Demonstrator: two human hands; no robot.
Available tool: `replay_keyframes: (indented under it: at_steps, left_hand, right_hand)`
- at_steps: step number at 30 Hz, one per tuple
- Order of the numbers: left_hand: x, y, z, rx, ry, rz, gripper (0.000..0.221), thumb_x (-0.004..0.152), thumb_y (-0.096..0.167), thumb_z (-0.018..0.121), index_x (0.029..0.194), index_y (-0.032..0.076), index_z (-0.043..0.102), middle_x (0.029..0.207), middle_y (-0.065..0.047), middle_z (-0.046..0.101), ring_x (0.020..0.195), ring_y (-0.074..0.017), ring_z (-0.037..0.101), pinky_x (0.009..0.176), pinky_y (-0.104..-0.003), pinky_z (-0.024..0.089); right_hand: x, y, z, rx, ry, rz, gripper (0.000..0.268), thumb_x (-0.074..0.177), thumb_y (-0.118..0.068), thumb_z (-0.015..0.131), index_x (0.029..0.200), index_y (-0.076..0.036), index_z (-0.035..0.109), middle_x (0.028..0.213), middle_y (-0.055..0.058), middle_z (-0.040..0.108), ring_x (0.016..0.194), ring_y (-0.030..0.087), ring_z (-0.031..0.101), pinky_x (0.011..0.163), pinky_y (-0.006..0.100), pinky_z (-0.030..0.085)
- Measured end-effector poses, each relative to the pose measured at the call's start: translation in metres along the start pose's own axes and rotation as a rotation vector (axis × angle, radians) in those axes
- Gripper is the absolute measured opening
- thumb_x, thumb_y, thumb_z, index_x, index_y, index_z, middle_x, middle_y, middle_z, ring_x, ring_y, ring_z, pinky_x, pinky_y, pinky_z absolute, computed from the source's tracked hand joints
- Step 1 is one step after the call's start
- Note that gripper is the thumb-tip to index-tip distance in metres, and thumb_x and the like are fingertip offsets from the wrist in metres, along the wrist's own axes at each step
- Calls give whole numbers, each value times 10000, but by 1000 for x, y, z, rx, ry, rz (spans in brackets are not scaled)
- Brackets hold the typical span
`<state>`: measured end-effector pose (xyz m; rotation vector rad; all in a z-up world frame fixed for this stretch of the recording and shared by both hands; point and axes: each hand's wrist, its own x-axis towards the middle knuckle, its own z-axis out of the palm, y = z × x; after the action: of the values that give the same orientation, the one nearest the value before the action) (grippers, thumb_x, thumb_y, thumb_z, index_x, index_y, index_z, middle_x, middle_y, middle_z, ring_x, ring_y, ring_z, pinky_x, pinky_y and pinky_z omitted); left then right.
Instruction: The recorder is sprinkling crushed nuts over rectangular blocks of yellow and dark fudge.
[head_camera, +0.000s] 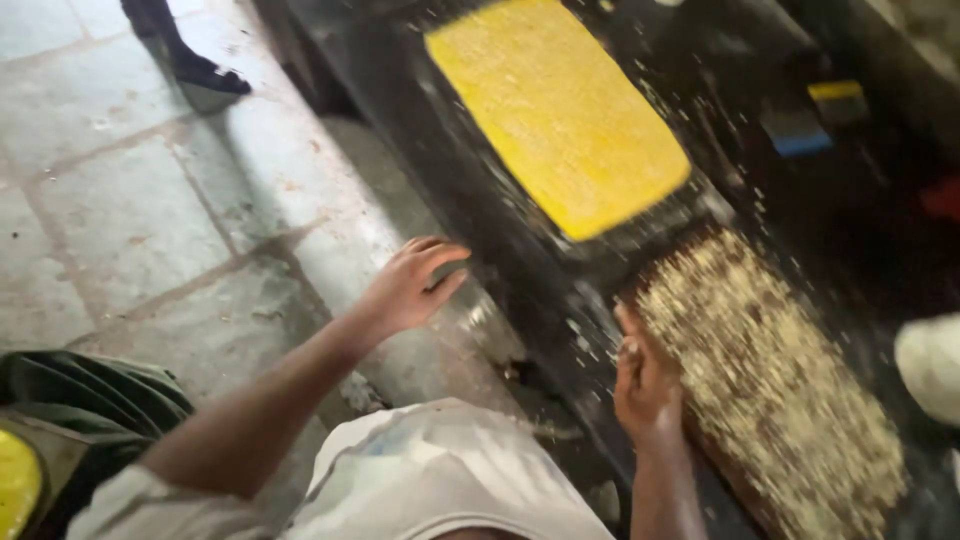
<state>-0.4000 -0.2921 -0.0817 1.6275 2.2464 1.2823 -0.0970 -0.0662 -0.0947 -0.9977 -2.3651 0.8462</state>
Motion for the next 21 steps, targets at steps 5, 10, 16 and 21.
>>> replay_keyframes:
  at_steps: [5, 10, 16, 21]
  left_hand:
    - [-67, -110, -71, -50, 221, -199, 252, 971, 227, 656, 1160, 75, 724, 1154, -153, 729, 1109, -364, 672, 959, -433, 521]
    - [-123, -174, -104, -118, 323, -562, 254, 925, 270, 687, 1100, 99, 754, 1043, -114, 770, 822, -270, 720, 695, -387, 555]
    - [-140, -223, -120, -119, 427, -519, 253, 947, 266, 711, 1123, 93, 767, 989, -112, 776, 841, -211, 709, 737, -334, 565]
    - [-103, -239, -166, -241, 399, -723, 272, 916, 245, 686, 1137, 105, 761, 1013, -71, 790, 845, -154, 730, 587, -321, 530]
  right_hand:
    - [64, -111, 104, 25, -229, -266, 567, 1077, -433, 408, 1474, -59, 566, 1377, 245, 602, 1273, 402, 536, 1070, 498, 433]
    - [141, -178, 206, -72, -350, -628, 709, 1074, -543, 365, 1488, 23, 470, 1536, 256, 482, 1454, 408, 432, 1200, 478, 343]
    - [255, -219, 314, -188, -287, -667, 853, 1051, -594, 384, 1555, 91, 309, 1602, 356, 313, 1499, 479, 300, 1236, 500, 241]
    - [368, -258, 402, -512, -75, -484, 992, 1004, -697, 384, 1592, 82, 209, 1626, 388, 199, 1532, 502, 192, 1254, 562, 142]
